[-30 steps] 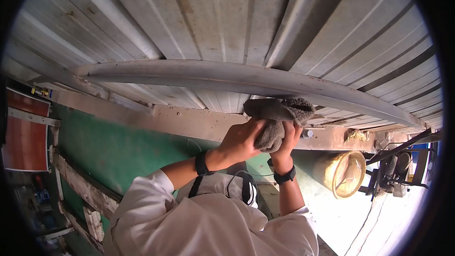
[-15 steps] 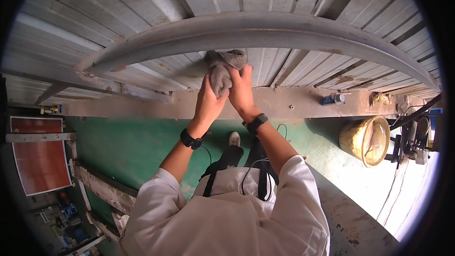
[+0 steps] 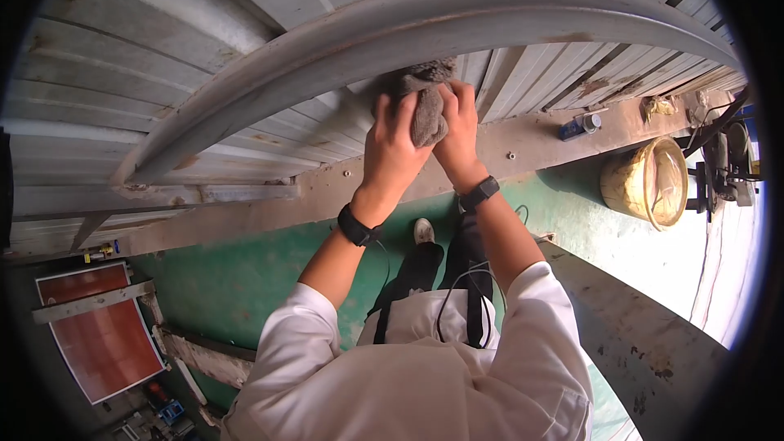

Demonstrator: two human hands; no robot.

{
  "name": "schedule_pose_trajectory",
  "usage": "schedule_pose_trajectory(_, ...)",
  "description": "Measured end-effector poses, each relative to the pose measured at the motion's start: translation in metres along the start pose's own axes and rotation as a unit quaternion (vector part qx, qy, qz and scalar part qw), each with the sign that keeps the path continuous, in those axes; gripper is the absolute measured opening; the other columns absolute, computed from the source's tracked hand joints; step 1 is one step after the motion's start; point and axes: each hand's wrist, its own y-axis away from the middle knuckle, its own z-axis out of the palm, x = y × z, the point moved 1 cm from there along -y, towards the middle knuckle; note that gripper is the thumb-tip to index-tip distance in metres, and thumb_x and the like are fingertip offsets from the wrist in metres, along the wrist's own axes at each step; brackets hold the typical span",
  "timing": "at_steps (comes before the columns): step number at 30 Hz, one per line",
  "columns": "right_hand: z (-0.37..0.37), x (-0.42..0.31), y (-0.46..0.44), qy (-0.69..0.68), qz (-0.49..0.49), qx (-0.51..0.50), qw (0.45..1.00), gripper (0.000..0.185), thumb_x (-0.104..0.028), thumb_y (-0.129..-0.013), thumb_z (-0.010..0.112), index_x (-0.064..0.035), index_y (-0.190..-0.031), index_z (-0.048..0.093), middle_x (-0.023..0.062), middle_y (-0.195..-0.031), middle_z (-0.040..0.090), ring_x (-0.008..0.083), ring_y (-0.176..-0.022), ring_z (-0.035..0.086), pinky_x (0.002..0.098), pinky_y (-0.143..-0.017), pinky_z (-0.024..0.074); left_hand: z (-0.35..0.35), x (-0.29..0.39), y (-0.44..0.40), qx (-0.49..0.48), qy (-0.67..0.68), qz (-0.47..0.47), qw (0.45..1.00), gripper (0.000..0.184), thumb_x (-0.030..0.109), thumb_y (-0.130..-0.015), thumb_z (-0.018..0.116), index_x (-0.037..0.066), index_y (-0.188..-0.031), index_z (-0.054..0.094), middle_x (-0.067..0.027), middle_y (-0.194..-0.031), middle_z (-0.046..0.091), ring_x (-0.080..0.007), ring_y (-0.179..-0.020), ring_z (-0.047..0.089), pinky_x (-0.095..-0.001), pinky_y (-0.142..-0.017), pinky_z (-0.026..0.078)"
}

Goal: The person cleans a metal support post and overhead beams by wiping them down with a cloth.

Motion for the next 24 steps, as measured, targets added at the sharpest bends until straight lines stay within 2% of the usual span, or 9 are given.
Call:
schedule_pose_trajectory(2,0.008,0.021,0.023,0.016,0.030,-0.015,0.999,0.053,-0.007,-0.072,0.069,-0.0040,-0.118,0.045,0.0215,-0.110,0.046,0.0407,-0.093,0.054,0.0456,-0.074,0.0484,0.019,-0.015,0.006,-0.018,0.028,0.013,0.999,0.053,0.013,-0.070,0.077,0.009,-0.116,0.051,-0.0222,-0.103,0.051,-0.0444,-0.082,0.060,-0.0482,-0.065,0.053)
schedule_pose_trajectory(8,0.036,0.010,0.058,0.016,0.110,-0.066,0.992,0.033,-0.008,-0.075,0.062,-0.0025,-0.106,0.051,0.0197,-0.099,0.046,0.0413,-0.090,0.052,0.0465,-0.070,0.0462,0.027,-0.054,0.047,-0.080,0.036,-0.105,0.991,0.056,0.013,-0.072,0.075,0.006,-0.121,0.047,-0.0223,-0.108,0.053,-0.0447,-0.091,0.060,-0.0492,-0.071,0.053)
schedule_pose_trajectory(10,0.039,-0.010,0.048,0.011,0.104,-0.102,0.989,0.030,-0.006,-0.075,0.060,-0.0028,-0.104,0.052,0.0192,-0.098,0.047,0.0405,-0.090,0.052,0.0459,-0.070,0.0463,0.003,-0.053,0.048,-0.072,0.083,-0.145,0.983,0.056,0.009,-0.074,0.072,0.005,-0.124,0.048,-0.0233,-0.114,0.058,-0.0424,-0.102,0.059,-0.0459,-0.082,0.052)
schedule_pose_trajectory(12,0.040,-0.030,0.034,-0.007,0.102,-0.123,0.987,0.029,-0.001,-0.072,0.060,-0.0037,-0.100,0.055,0.0169,-0.095,0.049,0.0394,-0.090,0.052,0.0449,-0.072,0.0466,-0.017,-0.053,0.046,-0.028,0.084,-0.124,0.988,0.054,0.009,-0.074,0.072,0.003,-0.124,0.050,-0.0234,-0.114,0.059,-0.0404,-0.104,0.060,-0.0434,-0.087,0.050)
schedule_pose_trajectory(14,0.035,-0.048,0.016,-0.043,0.067,-0.133,0.988,0.032,0.000,-0.070,0.060,-0.0050,-0.102,0.056,0.0150,-0.094,0.050,0.0375,-0.090,0.053,0.0434,-0.074,0.0470,-0.037,-0.045,0.041,0.020,0.036,-0.067,0.997,0.054,0.013,-0.075,0.075,0.002,-0.122,0.050,-0.0217,-0.111,0.060,-0.0409,-0.098,0.061,-0.0441,-0.080,0.053)
schedule_pose_trajectory(16,0.018,-0.073,-0.018,-0.069,0.015,-0.111,0.991,0.034,-0.002,-0.071,0.062,-0.0063,-0.104,0.057,0.0134,-0.098,0.053,0.0351,-0.092,0.054,0.0413,-0.076,0.0478,-0.054,-0.032,0.033,0.065,0.056,-0.068,0.994,0.057,0.009,-0.073,0.074,-0.002,-0.123,0.049,-0.0215,-0.116,0.058,-0.0378,-0.107,0.058,-0.0433,-0.091,0.047)
schedule_pose_trajectory(19,-0.002,-0.095,-0.054,-0.087,-0.030,-0.037,0.995,0.037,-0.007,-0.070,0.065,-0.0078,-0.107,0.058,0.0128,-0.104,0.056,0.0338,-0.096,0.055,0.0405,-0.078,0.0489,-0.068,-0.007,0.008,0.137,0.031,0.031,0.990,0.061,0.009,-0.072,0.075,-0.004,-0.124,0.047,-0.0236,-0.118,0.056,-0.0399,-0.109,0.057,-0.0456,-0.093,0.045)
schedule_pose_trajectory(22,-0.014,-0.081,-0.056,-0.065,-0.028,-0.010,0.997,0.041,-0.007,-0.071,0.065,-0.0089,-0.111,0.058,0.0130,-0.107,0.057,0.0348,-0.097,0.057,0.0407,-0.078,0.0495,-0.053,0.005,-0.006,0.128,0.027,0.042,0.991,0.063,0.010,-0.071,0.076,-0.003,-0.125,0.047,-0.0235,-0.116,0.057,-0.0412,-0.107,0.057,-0.0466,-0.091,0.047)
schedule_pose_trajectory(24,-0.020,-0.060,-0.048,-0.045,0.004,0.025,0.999,0.043,-0.007,-0.072,0.064,-0.0091,-0.114,0.058,0.0133,-0.108,0.057,0.0352,-0.097,0.058,0.0403,-0.078,0.0499,-0.038,0.016,-0.019,0.085,0.024,0.059,0.994,0.062,0.013,-0.068,0.079,0.001,-0.122,0.051,-0.0221,-0.110,0.058,-0.0436,-0.097,0.058,-0.0479,-0.082,0.050)
